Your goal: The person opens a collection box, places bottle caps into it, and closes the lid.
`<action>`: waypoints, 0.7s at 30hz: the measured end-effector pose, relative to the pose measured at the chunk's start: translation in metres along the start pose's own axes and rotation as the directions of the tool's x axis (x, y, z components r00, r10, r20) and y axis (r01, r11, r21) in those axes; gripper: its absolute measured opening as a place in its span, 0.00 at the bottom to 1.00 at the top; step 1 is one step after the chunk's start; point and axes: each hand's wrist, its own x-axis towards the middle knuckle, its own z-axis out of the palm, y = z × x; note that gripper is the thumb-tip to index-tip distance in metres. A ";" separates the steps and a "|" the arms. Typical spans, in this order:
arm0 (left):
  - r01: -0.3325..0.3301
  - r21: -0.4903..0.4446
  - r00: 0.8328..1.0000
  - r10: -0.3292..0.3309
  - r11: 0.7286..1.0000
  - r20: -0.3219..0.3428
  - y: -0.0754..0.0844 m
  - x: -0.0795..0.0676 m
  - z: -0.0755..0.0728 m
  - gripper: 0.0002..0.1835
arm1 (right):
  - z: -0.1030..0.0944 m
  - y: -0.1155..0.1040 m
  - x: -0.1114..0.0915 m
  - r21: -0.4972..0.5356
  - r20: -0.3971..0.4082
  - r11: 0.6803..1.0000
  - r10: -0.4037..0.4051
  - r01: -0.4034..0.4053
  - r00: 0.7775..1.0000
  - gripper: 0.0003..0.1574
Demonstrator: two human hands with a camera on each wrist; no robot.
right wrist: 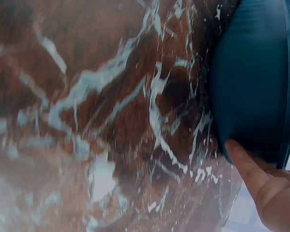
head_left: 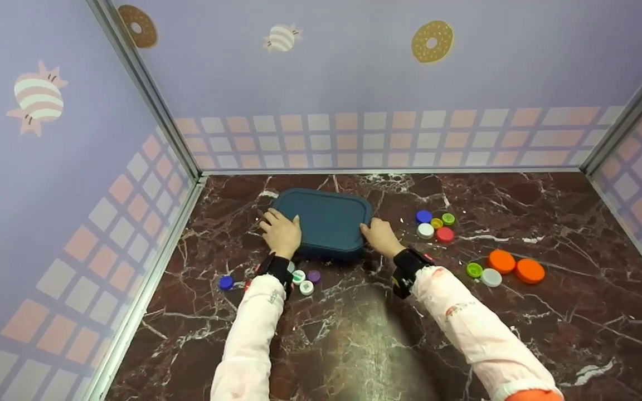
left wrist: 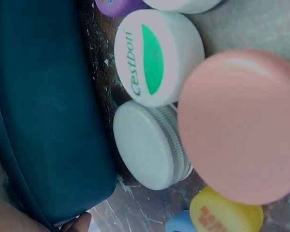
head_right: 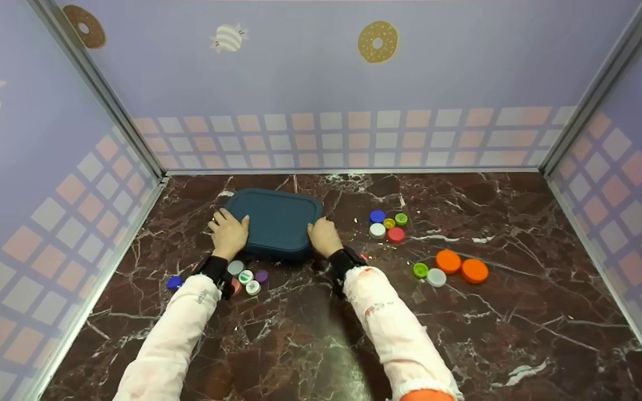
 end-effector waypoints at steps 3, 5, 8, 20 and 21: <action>-0.015 -0.032 0.998 0.013 0.999 -0.061 -0.001 -0.001 0.000 0.36 | 0.002 -0.001 0.001 -0.001 -0.010 1.000 0.003 -0.003 1.000 0.16; -0.033 -0.073 0.993 0.024 0.997 -0.116 -0.001 -0.002 0.001 0.32 | 0.001 0.001 0.000 0.003 -0.014 1.000 0.008 -0.008 1.000 0.16; -0.083 -0.132 0.981 0.058 0.988 -0.184 0.000 -0.006 0.003 0.26 | -0.002 0.007 -0.002 -0.007 -0.033 1.000 -0.008 0.008 0.999 0.17; -0.108 -0.276 0.991 0.083 0.955 -0.101 0.002 -0.001 0.026 0.15 | 0.025 0.126 0.052 -0.069 -0.051 0.991 -0.121 0.117 0.991 0.30; -0.111 -0.275 0.992 0.091 0.955 -0.083 0.002 -0.001 0.029 0.16 | 0.018 0.122 0.047 -0.065 -0.046 0.992 -0.114 0.111 0.992 0.29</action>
